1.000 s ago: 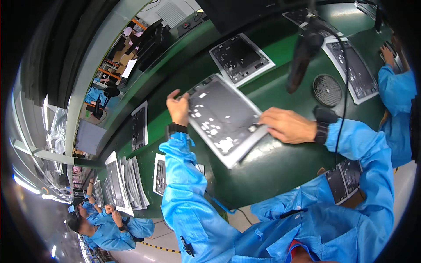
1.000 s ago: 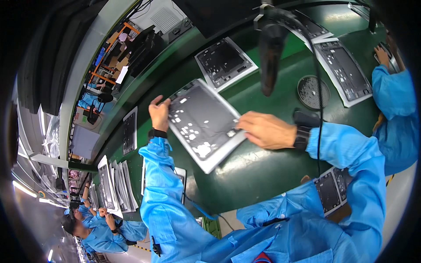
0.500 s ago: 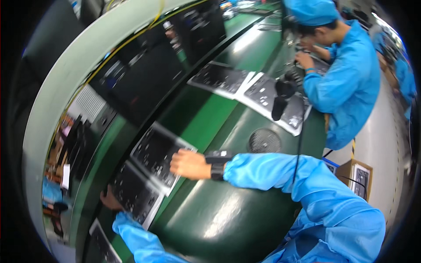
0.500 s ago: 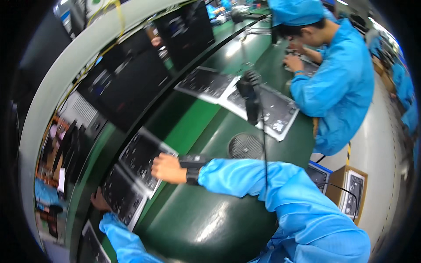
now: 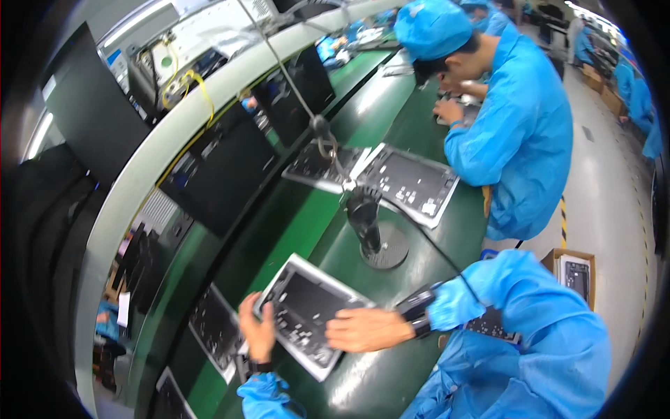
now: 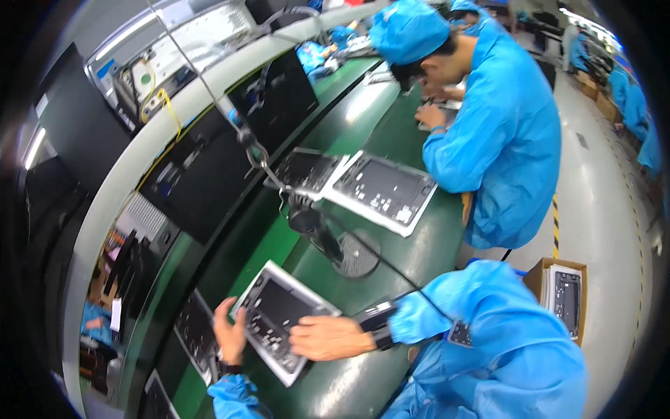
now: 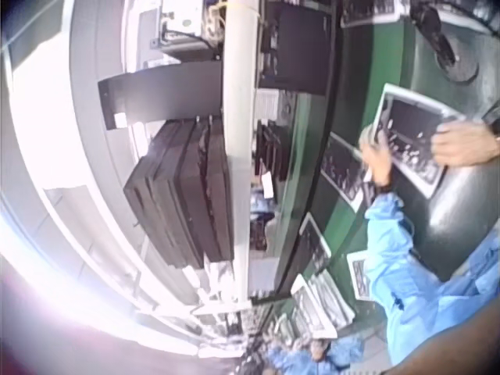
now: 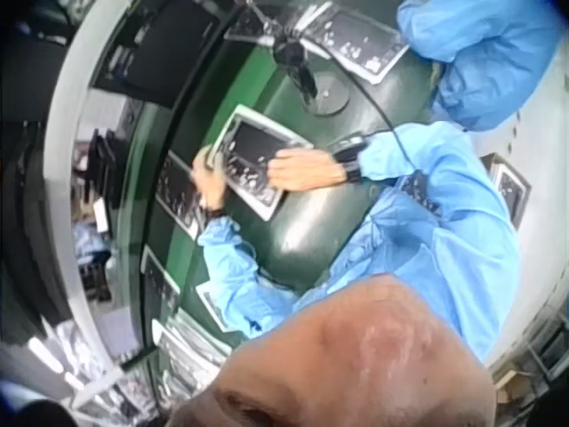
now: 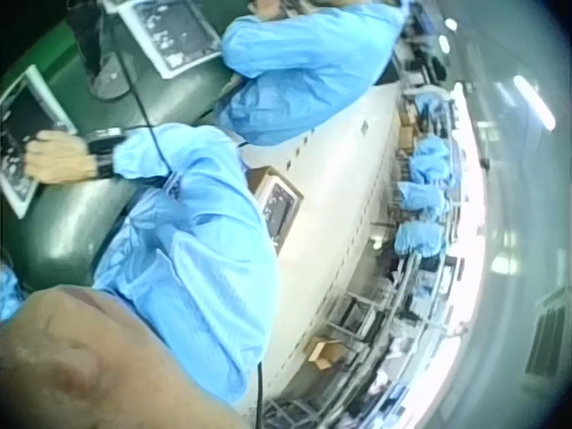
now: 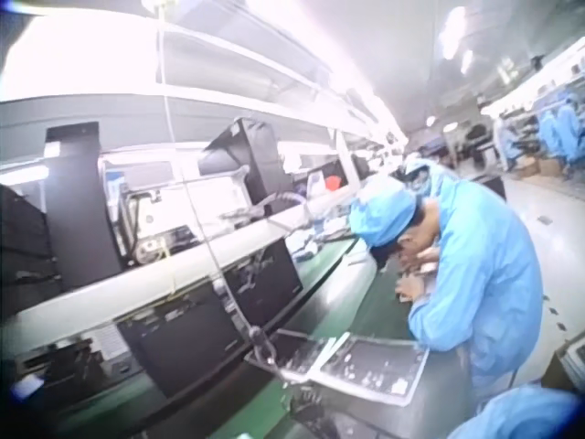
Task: Assembling and testing internal components of electronic tablet devices on a factory production line.
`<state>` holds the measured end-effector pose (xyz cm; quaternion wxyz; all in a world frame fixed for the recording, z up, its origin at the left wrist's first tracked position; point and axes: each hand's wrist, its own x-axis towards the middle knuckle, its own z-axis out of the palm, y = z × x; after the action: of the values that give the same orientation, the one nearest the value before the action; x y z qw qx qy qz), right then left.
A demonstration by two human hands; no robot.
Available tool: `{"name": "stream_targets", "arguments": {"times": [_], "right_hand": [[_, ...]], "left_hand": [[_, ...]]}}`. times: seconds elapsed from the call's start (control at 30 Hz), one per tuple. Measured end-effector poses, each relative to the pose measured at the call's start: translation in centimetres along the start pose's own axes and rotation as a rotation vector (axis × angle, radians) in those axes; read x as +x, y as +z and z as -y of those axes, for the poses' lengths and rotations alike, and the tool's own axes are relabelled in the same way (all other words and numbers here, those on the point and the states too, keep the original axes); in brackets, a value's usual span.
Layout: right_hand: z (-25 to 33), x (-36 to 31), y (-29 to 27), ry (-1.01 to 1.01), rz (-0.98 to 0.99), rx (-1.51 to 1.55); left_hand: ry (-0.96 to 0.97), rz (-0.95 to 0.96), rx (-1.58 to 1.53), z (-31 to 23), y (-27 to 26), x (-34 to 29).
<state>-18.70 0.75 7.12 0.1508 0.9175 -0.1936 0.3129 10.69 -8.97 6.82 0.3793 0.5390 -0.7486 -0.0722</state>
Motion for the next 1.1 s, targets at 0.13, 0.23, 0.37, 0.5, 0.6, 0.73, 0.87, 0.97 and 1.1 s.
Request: {"name": "stream_targets", "arguments": {"times": [0.13, 0.23, 0.37, 0.5, 0.6, 0.73, 0.87, 0.97, 1.1], "right_hand": [[1.6, -6.7, -5.6, -0.024, 0.181, 0.182], [2.5, -9.7, -9.0, -0.044, 0.287, 0.224], [0.2, -11.4, -10.0, 0.144, 0.12, 0.576], [-5.1, -9.6, -11.0, 0.741, -0.202, 0.759], [-5.2, -3.2, -8.7, 0.643, -0.412, 0.992], [-8.8, 0.3, -6.9, 0.799, -0.578, 1.008], [-14.3, -3.1, -4.9, 0.794, -0.832, 1.099], [-16.3, -5.2, -2.2, 0.746, -0.885, 1.051], [-16.7, -5.4, -0.7, 0.801, -0.902, 1.032]], "left_hand": [[-0.049, 0.025, -0.044, -6.7, 3.9, -3.8], [-0.026, 0.038, 0.0, -9.1, 5.6, -6.3], [-0.119, 0.022, 0.045, -10.4, 6.3, -9.3], [-0.068, -0.009, 0.057, -11.8, 6.5, -8.9], [-0.061, 0.001, 0.006, -12.1, 7.6, -9.1], [-0.086, -0.01, 0.01, -11.8, 8.1, -8.4], [-0.104, -0.023, -0.141, -10.6, 8.3, -7.8], [-0.1, -0.001, -0.159, -10.3, 8.6, -7.7], [-0.101, 0.018, -0.173, -10.2, 8.7, -7.6]]}}
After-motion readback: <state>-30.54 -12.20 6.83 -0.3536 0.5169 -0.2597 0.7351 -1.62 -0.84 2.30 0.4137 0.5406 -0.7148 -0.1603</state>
